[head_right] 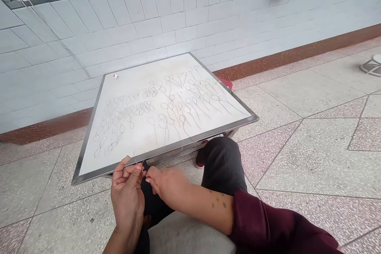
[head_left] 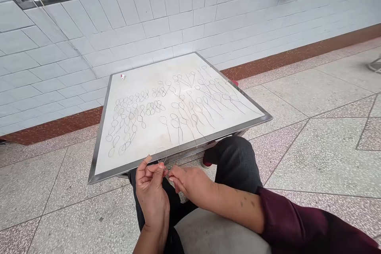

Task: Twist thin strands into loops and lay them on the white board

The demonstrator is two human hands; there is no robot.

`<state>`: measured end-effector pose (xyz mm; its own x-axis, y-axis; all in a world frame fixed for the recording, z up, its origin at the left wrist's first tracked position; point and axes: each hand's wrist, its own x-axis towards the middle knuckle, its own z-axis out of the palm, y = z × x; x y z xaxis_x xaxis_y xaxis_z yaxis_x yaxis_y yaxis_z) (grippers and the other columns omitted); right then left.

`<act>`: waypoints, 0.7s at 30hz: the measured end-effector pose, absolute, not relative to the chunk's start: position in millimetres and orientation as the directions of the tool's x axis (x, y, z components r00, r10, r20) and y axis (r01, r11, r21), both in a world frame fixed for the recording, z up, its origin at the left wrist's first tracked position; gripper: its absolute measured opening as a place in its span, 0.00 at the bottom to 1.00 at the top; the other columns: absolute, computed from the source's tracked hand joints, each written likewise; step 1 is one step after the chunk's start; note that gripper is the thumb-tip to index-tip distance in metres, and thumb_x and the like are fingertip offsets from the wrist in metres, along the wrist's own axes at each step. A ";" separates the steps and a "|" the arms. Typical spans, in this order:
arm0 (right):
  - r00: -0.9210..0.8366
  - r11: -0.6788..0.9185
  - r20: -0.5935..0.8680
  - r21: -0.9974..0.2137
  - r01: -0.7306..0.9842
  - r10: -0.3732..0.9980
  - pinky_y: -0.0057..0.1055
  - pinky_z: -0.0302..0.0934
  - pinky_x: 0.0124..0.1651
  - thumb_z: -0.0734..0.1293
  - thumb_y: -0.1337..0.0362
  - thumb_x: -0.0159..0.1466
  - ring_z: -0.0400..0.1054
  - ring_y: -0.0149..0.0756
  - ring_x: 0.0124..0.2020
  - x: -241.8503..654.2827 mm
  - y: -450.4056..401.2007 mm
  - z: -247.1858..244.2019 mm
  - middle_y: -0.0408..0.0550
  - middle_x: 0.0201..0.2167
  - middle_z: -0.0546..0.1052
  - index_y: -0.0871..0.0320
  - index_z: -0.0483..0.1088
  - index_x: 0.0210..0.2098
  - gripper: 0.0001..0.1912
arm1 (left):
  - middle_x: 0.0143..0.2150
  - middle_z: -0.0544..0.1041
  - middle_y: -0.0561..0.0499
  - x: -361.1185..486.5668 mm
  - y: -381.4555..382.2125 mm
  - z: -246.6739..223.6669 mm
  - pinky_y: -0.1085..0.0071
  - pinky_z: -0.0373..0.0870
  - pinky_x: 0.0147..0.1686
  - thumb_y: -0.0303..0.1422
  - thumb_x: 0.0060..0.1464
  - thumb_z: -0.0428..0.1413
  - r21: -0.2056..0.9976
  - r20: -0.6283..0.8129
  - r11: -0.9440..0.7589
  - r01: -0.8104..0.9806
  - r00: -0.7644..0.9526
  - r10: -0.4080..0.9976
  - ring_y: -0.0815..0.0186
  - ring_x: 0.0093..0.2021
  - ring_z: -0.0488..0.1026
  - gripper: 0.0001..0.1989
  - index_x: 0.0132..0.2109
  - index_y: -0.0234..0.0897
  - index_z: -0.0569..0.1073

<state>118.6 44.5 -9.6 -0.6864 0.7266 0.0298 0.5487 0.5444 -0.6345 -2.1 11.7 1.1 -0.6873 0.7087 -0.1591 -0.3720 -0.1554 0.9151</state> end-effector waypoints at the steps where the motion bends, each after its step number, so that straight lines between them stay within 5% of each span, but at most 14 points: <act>1: -0.683 0.587 0.066 -0.576 0.570 0.728 0.30 0.60 0.31 0.59 0.63 0.73 0.74 0.36 0.30 116.0 43.0 -14.0 0.44 0.28 0.80 0.57 0.69 0.42 0.08 | 0.28 0.78 0.57 -3.7 13.8 0.9 0.70 0.73 0.37 0.31 0.42 0.72 0.904 -0.176 -0.161 -0.396 -0.688 0.704 0.70 0.30 0.75 0.26 0.50 0.39 0.76; 6: -0.666 0.635 0.137 -0.487 0.600 0.733 0.31 0.61 0.30 0.60 0.64 0.72 0.74 0.37 0.30 106.5 37.7 -30.9 0.48 0.30 0.80 0.58 0.70 0.42 0.08 | 0.28 0.76 0.57 -8.9 22.8 4.0 0.70 0.76 0.38 0.27 0.41 0.71 0.873 -0.192 -0.198 -0.446 -0.687 0.700 0.70 0.32 0.76 0.26 0.49 0.39 0.78; 16: -0.668 0.490 0.043 -0.715 0.499 0.743 0.31 0.55 0.29 0.58 0.66 0.71 0.69 0.35 0.23 105.6 34.0 -38.0 0.43 0.24 0.78 0.54 0.66 0.38 0.06 | 0.28 0.76 0.57 -18.0 44.1 15.6 0.67 0.77 0.44 0.23 0.42 0.69 0.845 -0.169 -0.269 -0.461 -0.709 0.685 0.70 0.33 0.77 0.22 0.47 0.38 0.79; 21: -0.696 0.559 0.112 -0.691 0.458 0.709 0.30 0.52 0.27 0.61 0.68 0.67 0.65 0.33 0.22 114.1 35.4 -50.2 0.42 0.23 0.75 0.54 0.65 0.35 0.05 | 0.28 0.76 0.56 -15.8 46.2 11.6 0.66 0.77 0.43 0.24 0.41 0.70 0.839 -0.187 -0.247 -0.485 -0.683 0.706 0.70 0.33 0.77 0.21 0.46 0.37 0.79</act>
<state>114.1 35.4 -50.2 -0.6962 0.7090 0.1125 0.4578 0.5592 -0.6911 -15.8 46.2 11.6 -0.6828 0.7062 -0.1869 -0.4847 -0.2465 0.8392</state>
